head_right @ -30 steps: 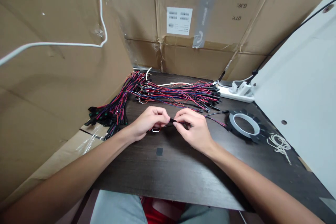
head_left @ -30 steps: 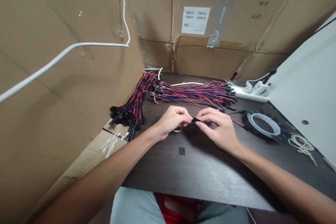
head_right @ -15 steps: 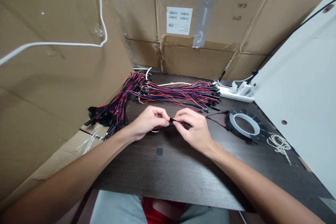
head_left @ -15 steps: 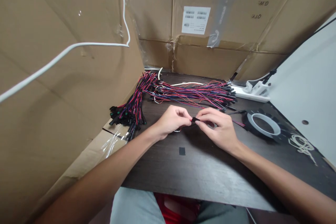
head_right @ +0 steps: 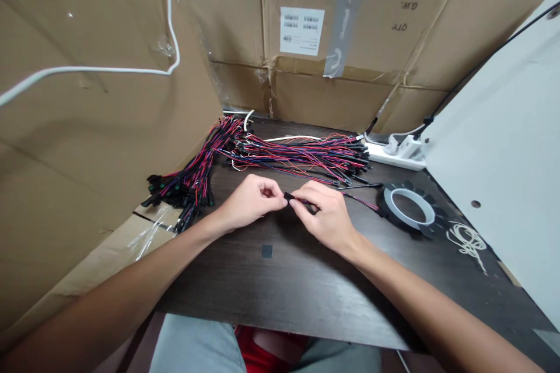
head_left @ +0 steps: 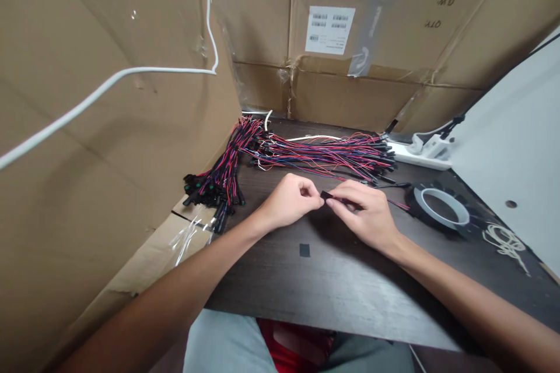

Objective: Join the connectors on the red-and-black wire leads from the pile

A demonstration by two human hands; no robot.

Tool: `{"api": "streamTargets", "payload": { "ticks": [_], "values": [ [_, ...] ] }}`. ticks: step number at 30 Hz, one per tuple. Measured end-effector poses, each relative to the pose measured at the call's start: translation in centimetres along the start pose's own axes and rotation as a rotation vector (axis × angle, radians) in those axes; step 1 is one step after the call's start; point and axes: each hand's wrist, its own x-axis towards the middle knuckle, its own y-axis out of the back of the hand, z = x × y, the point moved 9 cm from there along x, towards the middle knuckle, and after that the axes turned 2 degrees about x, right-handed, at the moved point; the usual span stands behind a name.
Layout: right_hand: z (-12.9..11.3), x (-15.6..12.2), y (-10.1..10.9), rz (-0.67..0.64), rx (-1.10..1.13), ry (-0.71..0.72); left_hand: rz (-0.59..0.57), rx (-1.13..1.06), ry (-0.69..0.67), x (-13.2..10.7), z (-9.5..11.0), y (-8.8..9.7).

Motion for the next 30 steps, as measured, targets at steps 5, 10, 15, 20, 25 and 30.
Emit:
{"api": "streamTargets", "payload": {
  "ticks": [5, 10, 15, 20, 25, 30],
  "values": [
    [2.4, -0.7, -0.5, -0.022, 0.045, -0.215, 0.007, 0.018, 0.017, 0.0, -0.1, -0.1],
    [0.8, -0.6, -0.1, 0.009, -0.007, -0.046, -0.001, -0.056, 0.082, -0.1, -0.5, -0.3],
    [-0.2, -0.4, -0.1, -0.007, -0.13, 0.07, -0.012, -0.039, 0.133, -0.2, -0.9, -0.3],
    [0.5, -0.5, -0.6, -0.043, -0.148, 0.021, 0.091, 0.211, -0.03, -0.3, 0.5, 0.3],
    [1.0, -0.5, -1.0, -0.096, -0.149, -0.004, 0.157, 0.447, -0.217, -1.1, 2.3, 0.1],
    [1.2, -0.2, -1.1, -0.142, -0.123, -0.014, 0.098, 0.545, -0.35, -1.2, 3.0, -0.8]
  ]
}}
